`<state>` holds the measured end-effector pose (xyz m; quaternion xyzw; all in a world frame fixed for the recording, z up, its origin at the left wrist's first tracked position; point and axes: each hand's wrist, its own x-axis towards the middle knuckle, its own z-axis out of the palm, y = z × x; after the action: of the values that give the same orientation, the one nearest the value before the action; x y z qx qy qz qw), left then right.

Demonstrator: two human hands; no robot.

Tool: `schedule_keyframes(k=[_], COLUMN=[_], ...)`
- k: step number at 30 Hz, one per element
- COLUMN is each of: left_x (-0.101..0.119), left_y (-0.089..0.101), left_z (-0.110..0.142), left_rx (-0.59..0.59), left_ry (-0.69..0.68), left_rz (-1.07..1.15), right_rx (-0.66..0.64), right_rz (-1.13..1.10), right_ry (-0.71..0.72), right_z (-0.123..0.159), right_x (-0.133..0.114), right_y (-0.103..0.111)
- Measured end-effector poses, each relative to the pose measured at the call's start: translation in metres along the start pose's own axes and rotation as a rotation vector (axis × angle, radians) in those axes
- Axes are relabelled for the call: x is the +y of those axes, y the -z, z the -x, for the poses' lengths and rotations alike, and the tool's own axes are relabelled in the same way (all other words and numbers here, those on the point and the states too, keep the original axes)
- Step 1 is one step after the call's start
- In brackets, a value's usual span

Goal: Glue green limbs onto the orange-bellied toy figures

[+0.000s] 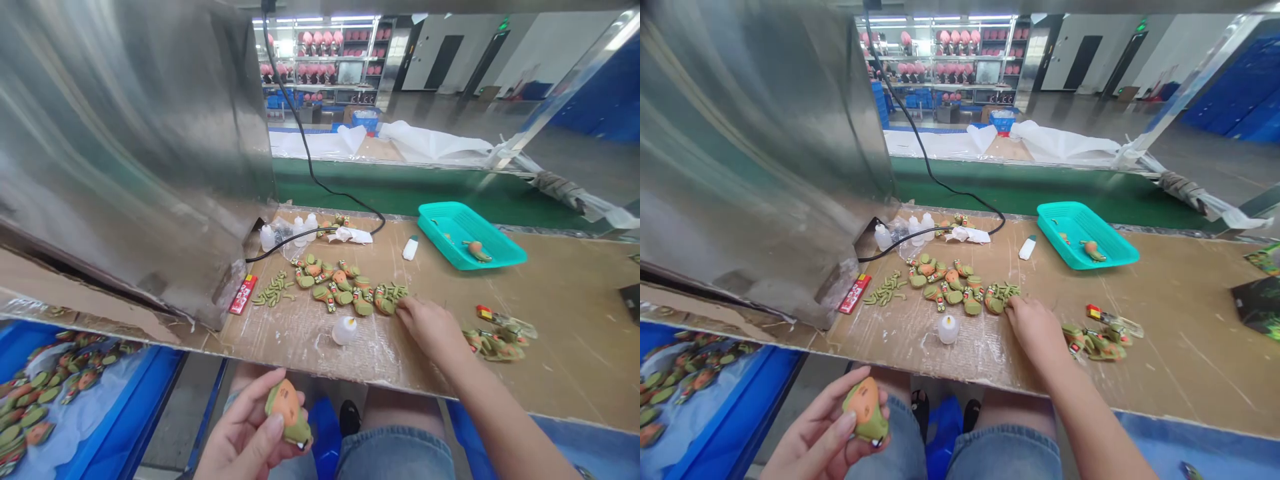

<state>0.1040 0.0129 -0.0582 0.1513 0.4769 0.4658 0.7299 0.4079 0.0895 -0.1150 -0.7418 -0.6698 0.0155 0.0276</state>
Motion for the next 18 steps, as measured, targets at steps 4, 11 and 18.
schedule_keyframes(k=[4, 11, 18], left_x=[-0.002, -0.005, -0.006], left_y=[0.001, 0.004, 0.003], left_z=[0.001, -0.001, -0.001], left_rx=[-0.038, -0.091, -0.230], left_ry=[0.000, -0.010, 0.018], left_rz=[0.011, 0.010, -0.040], right_rx=[-0.122, -0.036, 0.161], right_rz=[0.098, -0.132, -1.062], right_ry=[-0.035, -0.107, 0.398], right_z=[-0.002, 0.034, 0.095], right_x=[-0.007, -0.019, -0.100], right_y=[0.008, 0.017, 0.057])
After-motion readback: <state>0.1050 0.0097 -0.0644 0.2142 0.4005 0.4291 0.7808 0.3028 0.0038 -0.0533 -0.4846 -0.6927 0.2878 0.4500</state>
